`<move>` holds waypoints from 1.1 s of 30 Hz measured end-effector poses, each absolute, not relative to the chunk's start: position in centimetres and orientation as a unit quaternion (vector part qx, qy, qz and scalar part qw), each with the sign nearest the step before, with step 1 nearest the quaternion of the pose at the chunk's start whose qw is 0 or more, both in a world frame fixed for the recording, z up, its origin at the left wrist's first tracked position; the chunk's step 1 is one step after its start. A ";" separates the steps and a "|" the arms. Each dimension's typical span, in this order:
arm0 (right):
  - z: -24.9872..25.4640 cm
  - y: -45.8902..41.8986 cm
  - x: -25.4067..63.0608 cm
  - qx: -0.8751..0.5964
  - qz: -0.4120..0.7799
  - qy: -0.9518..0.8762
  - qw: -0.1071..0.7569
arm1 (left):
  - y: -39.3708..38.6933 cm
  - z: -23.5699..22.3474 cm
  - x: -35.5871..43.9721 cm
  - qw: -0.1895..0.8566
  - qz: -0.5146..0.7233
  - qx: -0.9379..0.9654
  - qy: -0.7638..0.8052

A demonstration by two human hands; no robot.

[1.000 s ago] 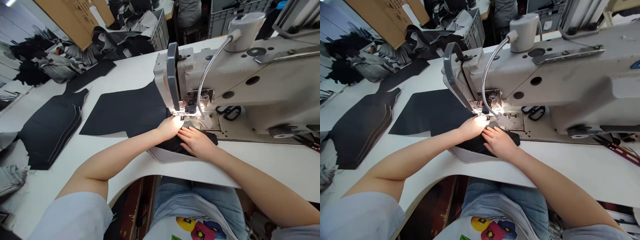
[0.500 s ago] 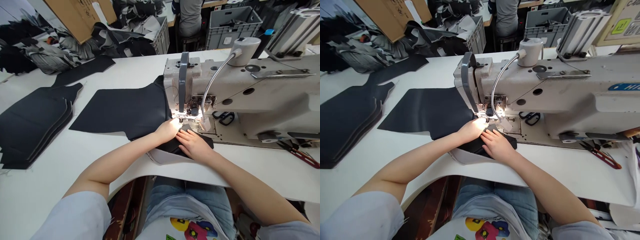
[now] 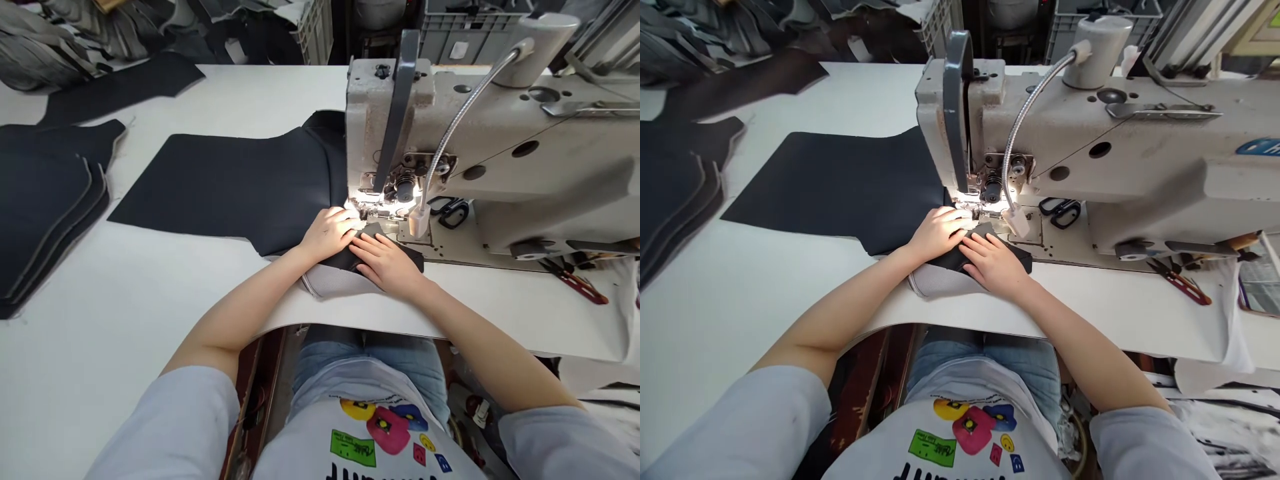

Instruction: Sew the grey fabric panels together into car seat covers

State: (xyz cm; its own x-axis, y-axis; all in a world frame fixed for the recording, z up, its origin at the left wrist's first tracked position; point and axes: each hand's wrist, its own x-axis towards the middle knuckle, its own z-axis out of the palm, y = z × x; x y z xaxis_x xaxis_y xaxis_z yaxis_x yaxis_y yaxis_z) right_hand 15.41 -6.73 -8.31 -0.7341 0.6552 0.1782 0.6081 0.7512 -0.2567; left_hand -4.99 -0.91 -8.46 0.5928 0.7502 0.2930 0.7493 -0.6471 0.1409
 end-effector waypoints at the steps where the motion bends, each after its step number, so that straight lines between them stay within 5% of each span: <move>1: -8.3 -6.7 15.4 -0.342 0.090 -0.927 0.127 | -0.8 -8.5 -4.9 0.003 0.170 0.890 0.422; 9: -8.2 -7.7 13.8 -0.344 0.092 -0.927 0.118 | -1.1 -8.0 -5.4 -0.006 0.134 0.891 0.434; 17: -8.4 -11.5 9.4 -0.206 0.163 -0.952 0.157 | -9.8 -8.2 -11.7 0.023 0.159 0.885 0.438; 23: -8.5 -8.3 8.9 -0.266 0.108 -0.942 0.175 | -8.7 -7.7 -14.8 0.043 0.199 0.855 0.476; 29: -9.2 -8.2 8.8 -0.226 0.017 -0.954 0.199 | -7.0 -7.2 -34.0 -0.148 0.219 0.517 0.814; 33: -10.0 -7.1 8.4 -0.182 -0.043 -0.962 0.201 | -9.3 -7.3 -47.7 -0.044 0.164 0.229 0.959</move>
State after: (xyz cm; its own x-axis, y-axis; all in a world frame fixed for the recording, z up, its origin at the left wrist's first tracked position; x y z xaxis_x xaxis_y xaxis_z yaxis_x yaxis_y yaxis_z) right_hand 8.43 -7.10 -9.98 -0.8533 0.3319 0.4021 0.3668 0.9302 0.0106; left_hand -47.73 -9.27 -7.32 -0.8916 0.4240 0.1593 0.4528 0.8415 0.2947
